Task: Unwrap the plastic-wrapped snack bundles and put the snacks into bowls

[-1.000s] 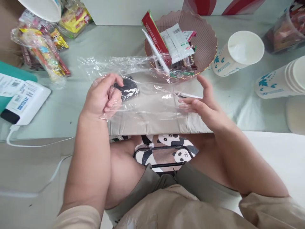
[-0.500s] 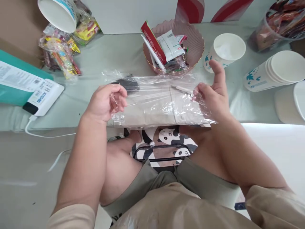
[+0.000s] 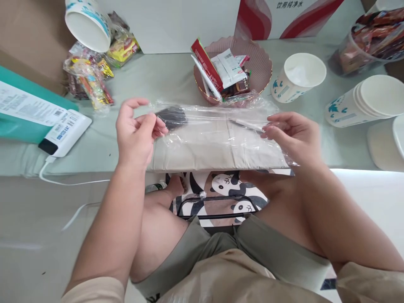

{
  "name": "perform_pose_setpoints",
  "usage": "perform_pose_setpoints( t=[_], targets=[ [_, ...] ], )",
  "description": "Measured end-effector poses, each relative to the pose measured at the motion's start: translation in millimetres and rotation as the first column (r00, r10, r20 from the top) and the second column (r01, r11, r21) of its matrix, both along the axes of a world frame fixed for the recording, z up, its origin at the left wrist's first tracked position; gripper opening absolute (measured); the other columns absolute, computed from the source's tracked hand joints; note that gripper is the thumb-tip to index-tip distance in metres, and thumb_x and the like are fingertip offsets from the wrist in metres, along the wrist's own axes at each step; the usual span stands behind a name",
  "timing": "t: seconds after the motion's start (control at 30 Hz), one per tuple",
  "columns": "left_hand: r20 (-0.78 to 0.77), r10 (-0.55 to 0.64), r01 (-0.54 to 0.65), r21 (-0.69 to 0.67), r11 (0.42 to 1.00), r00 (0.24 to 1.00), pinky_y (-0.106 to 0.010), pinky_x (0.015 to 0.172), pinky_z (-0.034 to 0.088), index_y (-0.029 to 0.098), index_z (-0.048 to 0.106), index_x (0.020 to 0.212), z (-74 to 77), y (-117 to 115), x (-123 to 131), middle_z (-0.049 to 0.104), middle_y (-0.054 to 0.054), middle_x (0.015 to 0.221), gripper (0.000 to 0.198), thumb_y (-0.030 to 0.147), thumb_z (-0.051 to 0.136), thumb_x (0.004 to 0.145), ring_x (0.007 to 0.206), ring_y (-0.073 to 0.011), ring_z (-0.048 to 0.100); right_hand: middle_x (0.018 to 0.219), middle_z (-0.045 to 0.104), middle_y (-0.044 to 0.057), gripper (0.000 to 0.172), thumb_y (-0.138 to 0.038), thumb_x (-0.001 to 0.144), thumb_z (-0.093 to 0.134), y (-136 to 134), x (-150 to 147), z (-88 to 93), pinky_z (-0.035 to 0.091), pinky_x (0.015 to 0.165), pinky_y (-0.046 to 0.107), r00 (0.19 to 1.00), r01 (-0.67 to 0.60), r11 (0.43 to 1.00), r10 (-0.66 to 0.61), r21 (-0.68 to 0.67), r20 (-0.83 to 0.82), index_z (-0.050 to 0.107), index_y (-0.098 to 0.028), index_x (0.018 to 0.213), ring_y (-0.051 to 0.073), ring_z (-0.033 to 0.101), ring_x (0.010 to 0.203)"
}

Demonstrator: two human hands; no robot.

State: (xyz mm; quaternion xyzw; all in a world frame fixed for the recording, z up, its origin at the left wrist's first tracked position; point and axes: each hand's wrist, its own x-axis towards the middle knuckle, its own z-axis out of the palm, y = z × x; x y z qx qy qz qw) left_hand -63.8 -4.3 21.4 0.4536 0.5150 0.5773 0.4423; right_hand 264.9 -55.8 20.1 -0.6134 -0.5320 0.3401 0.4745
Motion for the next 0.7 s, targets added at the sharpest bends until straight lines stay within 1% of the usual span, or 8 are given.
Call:
perform_pose_setpoints(
  t=[0.1, 0.2, 0.37, 0.47, 0.53, 0.6, 0.63, 0.7],
  targets=[
    [-0.080, -0.065, 0.078, 0.169, 0.983, 0.995, -0.026, 0.054, 0.043, 0.031, 0.064, 0.104, -5.0, 0.8, 1.2, 0.064, 0.008, 0.063, 0.026, 0.017, 0.068, 0.083, 0.054, -0.0107, 0.057, 0.085, 0.069, 0.002, 0.037, -0.028, 0.074, 0.079, 4.4, 6.2, -7.6, 0.059, 0.073, 0.037, 0.999, -0.028, 0.999, 0.027, 0.020, 0.024, 0.073, -0.025, 0.111, 0.018, 0.067, 0.075],
    [-0.293, -0.128, 0.191, 0.196, 0.962, 0.948, -0.028, 0.058, 0.047, 0.025, 0.076, 0.092, -14.6, 3.6, -2.1, 0.064, 0.002, 0.074, 0.021, 0.019, 0.077, 0.072, 0.065, -0.0123, 0.061, 0.081, 0.063, 0.001, 0.043, -0.026, 0.076, 0.076, 6.5, 11.1, -10.5, 0.057, 0.075, 0.038, 0.987, -0.066, 0.998, 0.063, 0.014, 0.147, 0.072, -0.027, 0.119, 0.018, 0.062, 0.074],
    [-0.588, 0.033, 0.109, 0.204, 0.973, 0.808, -0.033, 0.059, 0.051, 0.026, 0.080, 0.088, -23.6, 6.6, -10.1, 0.061, 0.000, 0.078, 0.016, 0.017, 0.076, 0.076, 0.066, -0.0148, 0.058, 0.068, 0.049, -0.001, 0.015, -0.023, 0.081, 0.069, 7.9, 12.7, -9.7, 0.052, 0.075, 0.040, 0.904, -0.015, 0.998, -0.010, 0.055, 0.428, 0.076, -0.026, 0.094, 0.018, 0.054, 0.067],
    [-0.638, 0.137, 0.116, 0.338, 0.934, 0.757, -0.044, 0.075, 0.059, 0.026, 0.077, 0.079, -22.5, 6.6, -12.7, 0.065, -0.006, 0.098, 0.007, 0.020, 0.079, 0.077, 0.086, -0.0228, 0.067, 0.086, 0.059, 0.006, 0.006, -0.027, 0.082, 0.067, 7.1, 11.3, -8.7, 0.054, 0.080, 0.043, 0.884, 0.009, 0.984, -0.092, 0.180, 0.458, 0.072, -0.025, 0.081, 0.023, 0.062, 0.084],
    [-0.634, 0.163, 0.149, 0.409, 0.900, 0.756, -0.053, 0.102, 0.055, 0.025, 0.073, 0.075, -20.5, 5.3, -11.4, 0.067, -0.008, 0.120, 0.009, 0.022, 0.082, 0.077, 0.117, -0.0315, 0.066, 0.109, 0.064, 0.011, 0.005, -0.028, 0.082, 0.067, 5.3, 10.1, -8.1, 0.053, 0.098, 0.048, 0.904, -0.003, 0.966, -0.108, 0.258, 0.413, 0.067, -0.024, 0.078, 0.029, 0.064, 0.111],
    [-0.543, 0.051, 0.206, 0.401, 0.892, 0.838, -0.055, 0.121, 0.043, 0.025, 0.068, 0.075, -18.3, 3.0, -6.8, 0.070, -0.005, 0.131, 0.014, 0.026, 0.081, 0.080, 0.136, -0.0329, 0.060, 0.110, 0.067, 0.011, 0.007, -0.026, 0.084, 0.063, 3.4, 8.8, -8.8, 0.049, 0.110, 0.050, 0.963, -0.042, 0.967, -0.027, 0.252, 0.267, 0.059, -0.024, 0.079, 0.030, 0.064, 0.123],
    [-0.449, -0.039, 0.230, 0.379, 0.896, 0.893, -0.054, 0.124, 0.041, 0.025, 0.065, 0.077, -17.4, 1.6, -3.4, 0.074, -0.004, 0.127, 0.014, 0.027, 0.078, 0.083, 0.135, -0.0307, 0.062, 0.097, 0.068, 0.008, 0.007, -0.026, 0.086, 0.060, 3.0, 8.4, -9.8, 0.051, 0.107, 0.050, 0.987, -0.057, 0.976, 0.023, 0.210, 0.160, 0.055, -0.025, 0.081, 0.028, 0.069, 0.113],
    [-0.234, -0.168, 0.235, 0.298, 0.925, 0.958, -0.049, 0.114, 0.052, 0.026, 0.060, 0.083, -15.5, -0.5, 4.1, 0.081, -0.001, 0.102, 0.015, 0.031, 0.072, 0.090, 0.113, -0.0245, 0.075, 0.072, 0.061, 0.000, 0.006, -0.024, 0.088, 0.057, 3.7, 8.9, -12.8, 0.057, 0.086, 0.045, 0.998, -0.046, 0.993, 0.051, 0.109, -0.040, 0.051, -0.027, 0.090, 0.022, 0.070, 0.079]
  ],
)
